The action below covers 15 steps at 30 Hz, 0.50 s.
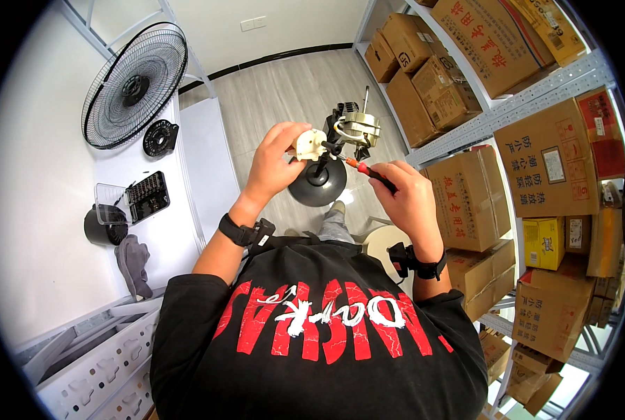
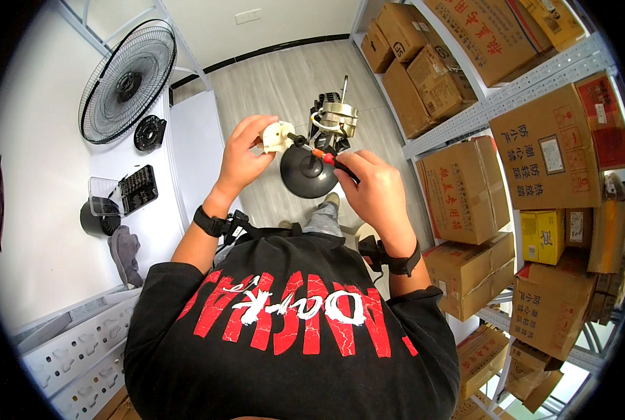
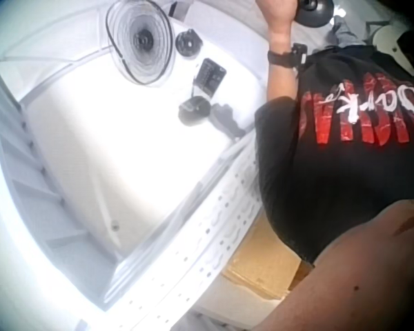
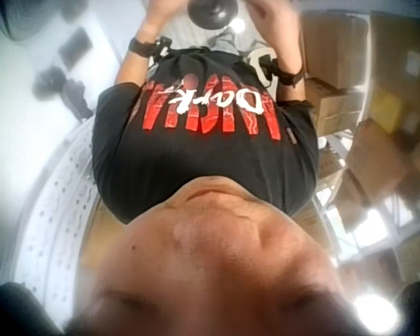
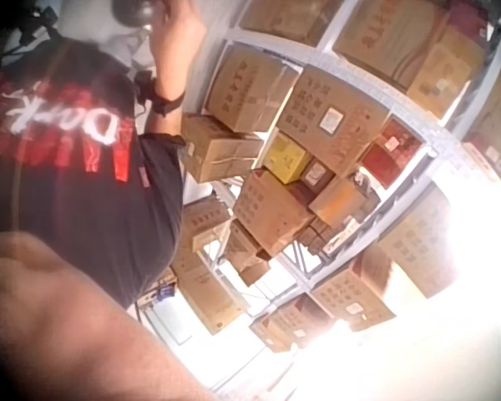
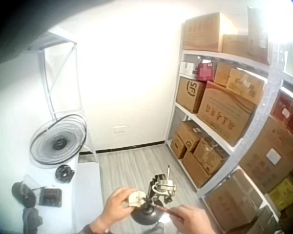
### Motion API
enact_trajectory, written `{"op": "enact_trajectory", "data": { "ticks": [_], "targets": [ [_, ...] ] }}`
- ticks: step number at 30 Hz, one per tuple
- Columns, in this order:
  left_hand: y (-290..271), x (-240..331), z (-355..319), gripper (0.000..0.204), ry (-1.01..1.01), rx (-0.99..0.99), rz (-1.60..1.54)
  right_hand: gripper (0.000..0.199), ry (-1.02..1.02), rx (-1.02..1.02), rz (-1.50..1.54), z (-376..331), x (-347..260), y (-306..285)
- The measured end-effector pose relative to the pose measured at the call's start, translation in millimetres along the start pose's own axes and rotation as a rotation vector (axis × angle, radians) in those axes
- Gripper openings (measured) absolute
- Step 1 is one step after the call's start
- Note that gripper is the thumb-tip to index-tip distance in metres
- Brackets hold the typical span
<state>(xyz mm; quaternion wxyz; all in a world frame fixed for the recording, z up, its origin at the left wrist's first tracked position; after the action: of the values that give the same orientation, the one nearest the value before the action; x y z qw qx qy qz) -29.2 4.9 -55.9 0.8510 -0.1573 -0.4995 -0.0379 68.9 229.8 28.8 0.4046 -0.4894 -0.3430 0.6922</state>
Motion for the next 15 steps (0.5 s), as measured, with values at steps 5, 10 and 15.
{"op": "enact_trajectory", "data": {
  "ticks": [5, 10, 15],
  "targets": [
    [2, 2, -1, 0.046, 0.044, 0.017, 0.081, 0.014, 0.022, -0.031, -0.035, -1, 2, 4],
    [1, 6, 1, 0.044, 0.070, 0.000, 0.101, 0.014, 0.042, 0.022, 0.058, 1, -7, 3],
    [-1, 2, 0, 0.043, 0.055, -0.041, 0.064, 0.031, 0.008, -0.085, -0.040, -1, 11, 7]
  ]
}}
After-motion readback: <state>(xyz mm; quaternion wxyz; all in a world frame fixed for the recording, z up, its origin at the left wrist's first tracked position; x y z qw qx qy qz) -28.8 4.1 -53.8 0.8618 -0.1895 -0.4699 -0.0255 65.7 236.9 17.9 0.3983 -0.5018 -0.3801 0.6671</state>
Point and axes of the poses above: each hand's wrist, its own z-axis towards the middle knuckle, its own y-axis out of the palm, x = y × z, the point moved 2 cm from there along z, towards the middle knuckle, and after that the axes turned 8 degrees about -z, right-handed, at the moved point
